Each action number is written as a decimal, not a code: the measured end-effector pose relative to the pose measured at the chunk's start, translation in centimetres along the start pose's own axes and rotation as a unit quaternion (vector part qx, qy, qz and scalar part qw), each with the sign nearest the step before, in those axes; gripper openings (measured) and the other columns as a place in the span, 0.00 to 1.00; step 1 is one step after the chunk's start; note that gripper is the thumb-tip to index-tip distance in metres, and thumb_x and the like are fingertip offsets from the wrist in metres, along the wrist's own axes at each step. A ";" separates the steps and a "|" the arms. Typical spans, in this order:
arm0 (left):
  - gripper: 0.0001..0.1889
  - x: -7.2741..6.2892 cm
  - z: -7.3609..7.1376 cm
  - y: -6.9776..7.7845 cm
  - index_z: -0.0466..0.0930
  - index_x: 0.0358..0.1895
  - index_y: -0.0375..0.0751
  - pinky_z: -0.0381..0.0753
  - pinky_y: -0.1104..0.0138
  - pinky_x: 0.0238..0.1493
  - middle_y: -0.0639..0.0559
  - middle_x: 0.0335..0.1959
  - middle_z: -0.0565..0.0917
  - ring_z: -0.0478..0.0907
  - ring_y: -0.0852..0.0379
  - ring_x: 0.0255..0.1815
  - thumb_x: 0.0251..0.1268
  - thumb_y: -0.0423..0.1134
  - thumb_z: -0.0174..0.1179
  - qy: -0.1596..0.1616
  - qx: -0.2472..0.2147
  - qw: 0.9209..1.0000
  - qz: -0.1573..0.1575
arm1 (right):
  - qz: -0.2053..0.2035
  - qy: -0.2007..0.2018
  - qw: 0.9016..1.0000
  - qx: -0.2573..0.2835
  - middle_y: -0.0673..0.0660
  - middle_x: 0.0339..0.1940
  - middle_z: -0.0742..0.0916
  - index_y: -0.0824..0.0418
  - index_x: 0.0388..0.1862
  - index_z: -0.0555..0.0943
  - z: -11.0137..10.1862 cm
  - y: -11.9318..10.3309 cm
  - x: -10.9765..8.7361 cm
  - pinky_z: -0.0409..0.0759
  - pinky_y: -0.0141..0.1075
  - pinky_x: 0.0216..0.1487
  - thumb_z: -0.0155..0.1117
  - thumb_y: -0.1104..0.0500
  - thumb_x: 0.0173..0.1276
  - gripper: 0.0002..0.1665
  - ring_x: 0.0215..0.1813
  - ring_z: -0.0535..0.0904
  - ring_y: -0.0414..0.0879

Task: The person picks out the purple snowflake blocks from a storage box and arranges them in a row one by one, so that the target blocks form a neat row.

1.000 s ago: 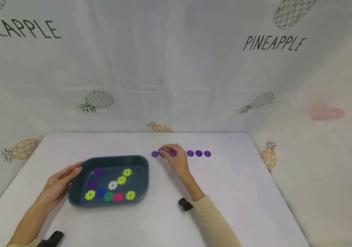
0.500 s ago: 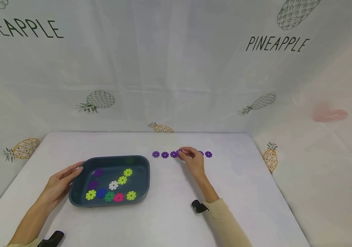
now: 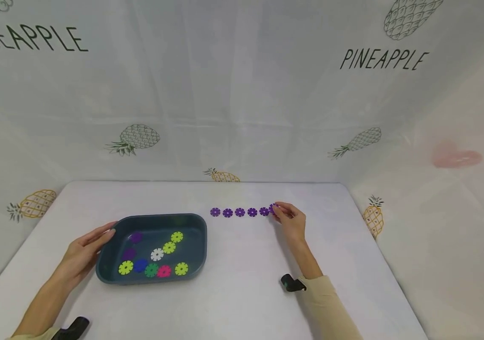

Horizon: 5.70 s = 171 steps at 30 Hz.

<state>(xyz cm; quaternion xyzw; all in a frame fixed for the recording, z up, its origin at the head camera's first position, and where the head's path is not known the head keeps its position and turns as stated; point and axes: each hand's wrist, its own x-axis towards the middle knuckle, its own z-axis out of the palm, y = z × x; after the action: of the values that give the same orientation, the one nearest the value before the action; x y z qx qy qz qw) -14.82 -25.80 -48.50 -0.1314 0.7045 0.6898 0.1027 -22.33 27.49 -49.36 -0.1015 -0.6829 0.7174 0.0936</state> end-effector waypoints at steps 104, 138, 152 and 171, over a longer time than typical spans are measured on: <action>0.23 0.1 0.0 0.0 0.80 0.67 0.62 0.79 0.76 0.47 0.78 0.48 0.83 0.77 0.74 0.51 0.71 0.54 0.66 0.006 -0.010 1.000 0.003 | -0.121 -0.121 0.962 -0.213 0.61 0.46 0.87 0.68 0.54 0.84 10.4 -4.5 -2.3 0.80 0.46 0.61 0.63 0.64 0.76 0.12 0.52 0.82 0.53; 0.28 -0.1 0.2 0.1 0.77 0.71 0.58 0.77 0.78 0.49 0.79 0.49 0.81 0.76 0.74 0.53 0.70 0.57 0.65 0.005 0.008 1.000 0.005 | -0.128 -0.289 0.932 -0.177 0.58 0.47 0.86 0.66 0.56 0.82 22.9 -4.8 -9.0 0.79 0.28 0.51 0.64 0.62 0.76 0.14 0.48 0.83 0.47; 0.30 -0.1 0.1 0.2 0.75 0.73 0.57 0.77 0.78 0.50 0.80 0.49 0.80 0.75 0.74 0.54 0.70 0.59 0.64 0.003 0.014 1.000 0.004 | -0.131 -0.348 0.911 -0.178 0.64 0.54 0.85 0.69 0.58 0.81 26.5 -3.8 -10.4 0.78 0.28 0.54 0.64 0.64 0.75 0.16 0.51 0.81 0.46; 0.29 0.2 0.1 0.0 0.74 0.74 0.58 0.76 0.77 0.50 0.80 0.49 0.81 0.74 0.75 0.54 0.72 0.58 0.62 0.005 0.019 1.000 -0.008 | -0.147 -0.376 0.871 -0.280 0.57 0.57 0.84 0.64 0.60 0.82 29.3 -1.3 -11.4 0.77 0.26 0.56 0.65 0.61 0.75 0.17 0.57 0.81 0.44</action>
<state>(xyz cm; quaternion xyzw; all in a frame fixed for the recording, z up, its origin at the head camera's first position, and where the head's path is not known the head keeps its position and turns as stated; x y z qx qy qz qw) -14.98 -25.75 -48.57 -0.1388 0.7167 0.6750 0.1070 -19.39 -3.66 -46.52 0.2555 -0.8456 0.4584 -0.0977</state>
